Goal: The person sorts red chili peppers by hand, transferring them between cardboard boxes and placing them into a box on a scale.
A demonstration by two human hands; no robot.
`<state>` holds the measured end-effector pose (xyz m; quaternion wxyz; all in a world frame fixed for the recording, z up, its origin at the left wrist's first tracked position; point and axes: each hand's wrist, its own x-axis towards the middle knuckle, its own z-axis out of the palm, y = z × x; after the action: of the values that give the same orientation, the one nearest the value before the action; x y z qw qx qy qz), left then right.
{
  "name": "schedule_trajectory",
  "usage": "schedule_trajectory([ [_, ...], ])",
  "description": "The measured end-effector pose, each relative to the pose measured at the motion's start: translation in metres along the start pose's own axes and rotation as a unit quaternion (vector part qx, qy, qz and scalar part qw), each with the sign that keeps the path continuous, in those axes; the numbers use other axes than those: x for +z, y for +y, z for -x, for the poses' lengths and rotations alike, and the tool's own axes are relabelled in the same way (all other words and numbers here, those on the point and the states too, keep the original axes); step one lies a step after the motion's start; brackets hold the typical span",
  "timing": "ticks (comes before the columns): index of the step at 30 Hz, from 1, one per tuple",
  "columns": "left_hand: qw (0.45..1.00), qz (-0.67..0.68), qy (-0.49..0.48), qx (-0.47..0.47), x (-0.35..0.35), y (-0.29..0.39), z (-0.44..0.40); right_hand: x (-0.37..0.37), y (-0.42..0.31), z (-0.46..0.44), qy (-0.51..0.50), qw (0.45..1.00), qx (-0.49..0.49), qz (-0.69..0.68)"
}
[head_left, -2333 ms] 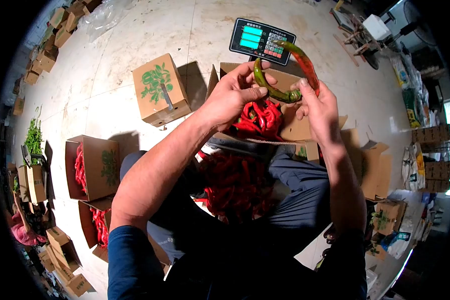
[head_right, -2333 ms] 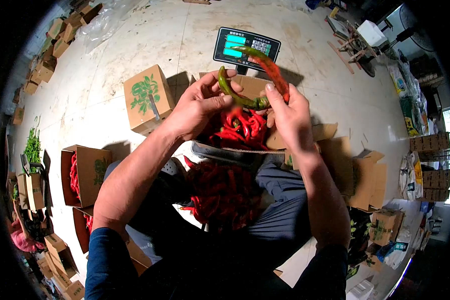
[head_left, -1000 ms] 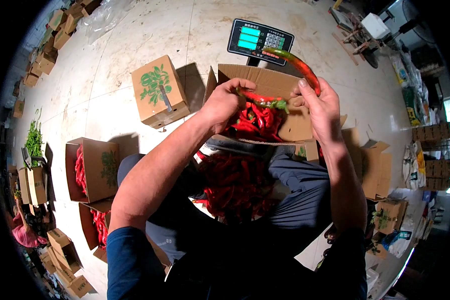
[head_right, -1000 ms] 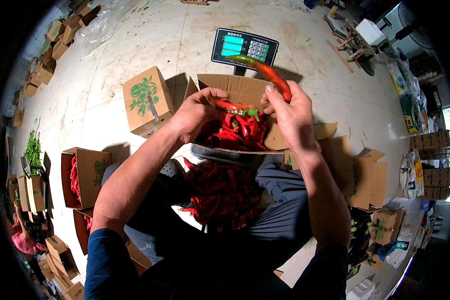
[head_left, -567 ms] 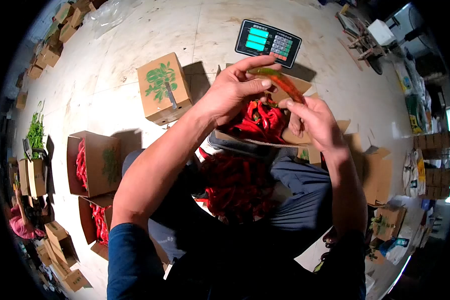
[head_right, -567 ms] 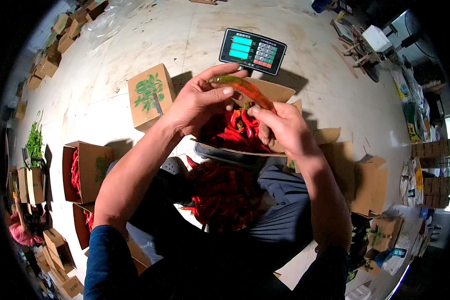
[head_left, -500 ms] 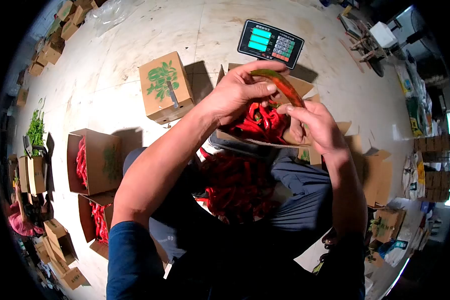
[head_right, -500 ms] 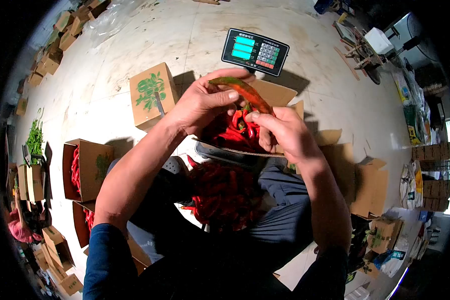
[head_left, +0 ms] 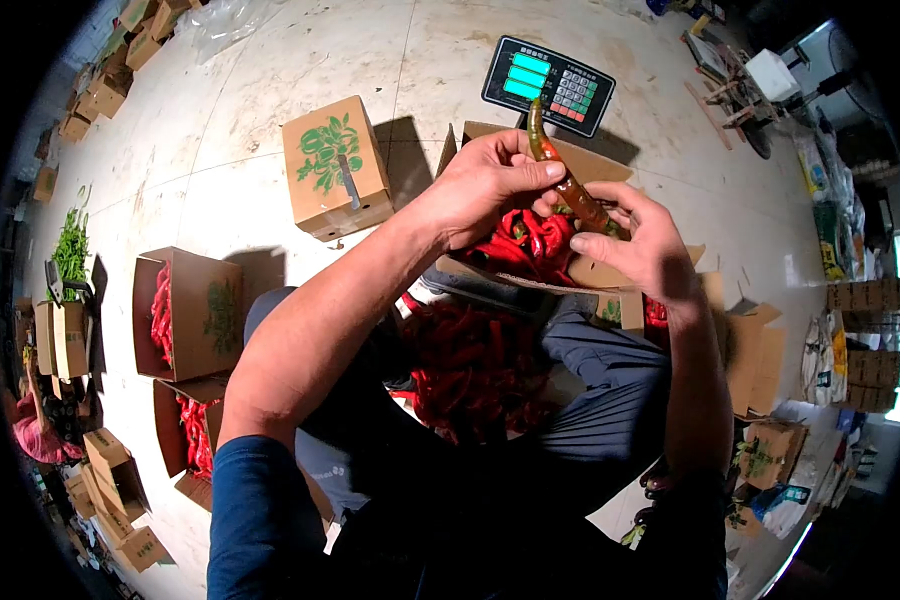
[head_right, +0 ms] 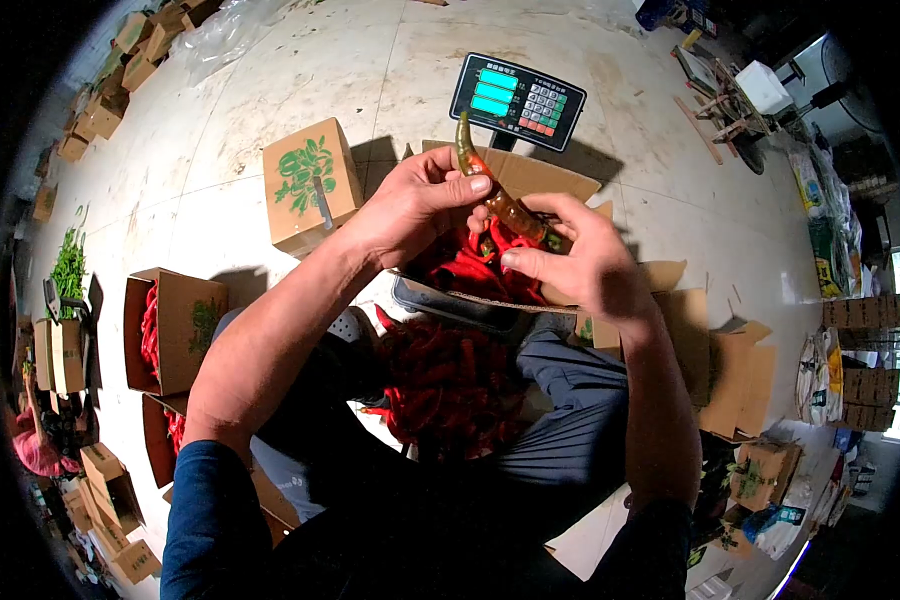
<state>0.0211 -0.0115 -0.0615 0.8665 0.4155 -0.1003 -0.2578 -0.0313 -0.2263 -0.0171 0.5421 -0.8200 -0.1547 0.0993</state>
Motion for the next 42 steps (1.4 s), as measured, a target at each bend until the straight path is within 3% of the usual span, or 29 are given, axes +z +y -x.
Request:
schedule_trajectory([
  [6,0.999,0.014,0.034,-0.009,0.0,-0.002,-0.004,0.0,-0.006,-0.002,0.013,0.999,0.025,0.041],
  [12,0.997,0.034,0.051,-0.043,0.002,-0.005,-0.003,0.0,0.016,-0.005,0.026,0.994,-0.061,0.092],
  [15,0.996,0.04,0.039,-0.07,0.003,-0.004,0.0,0.001,0.011,-0.003,0.013,0.993,-0.025,0.117],
  [21,0.993,0.021,0.052,-0.106,0.003,-0.011,-0.001,-0.003,0.016,-0.002,-0.012,0.989,-0.04,0.14],
  [24,0.981,0.018,0.116,-0.154,0.012,-0.009,0.005,-0.014,0.008,-0.003,-0.082,0.975,0.078,0.193],
  [27,0.956,0.009,0.147,-0.253,0.007,-0.016,0.012,-0.044,0.044,0.0,0.046,0.962,0.002,0.267],
  [28,0.946,-0.025,0.196,-0.259,0.014,-0.016,0.016,-0.063,0.029,0.001,0.063,0.953,0.054,0.291],
  [29,0.947,-0.059,0.188,-0.253,0.011,-0.02,0.019,-0.084,0.027,0.005,0.098,0.955,0.111,0.257],
  [31,0.954,-0.115,0.175,-0.213,0.013,-0.019,0.026,-0.126,0.034,0.024,0.205,0.957,0.032,0.204],
  [34,0.972,-0.159,0.129,-0.118,0.017,-0.015,0.034,-0.149,0.018,0.066,0.322,0.939,0.082,0.086],
  [37,0.967,-0.19,0.161,-0.051,0.029,-0.006,0.04,-0.163,0.109,0.113,0.273,0.944,0.121,0.143],
  [39,0.967,-0.189,0.165,-0.042,0.024,0.0,0.045,-0.176,0.224,0.158,0.212,0.94,0.132,0.231],
  [42,0.966,-0.19,0.17,-0.036,0.029,0.006,0.053,-0.145,0.26,0.202,0.131,0.903,0.234,0.335],
])
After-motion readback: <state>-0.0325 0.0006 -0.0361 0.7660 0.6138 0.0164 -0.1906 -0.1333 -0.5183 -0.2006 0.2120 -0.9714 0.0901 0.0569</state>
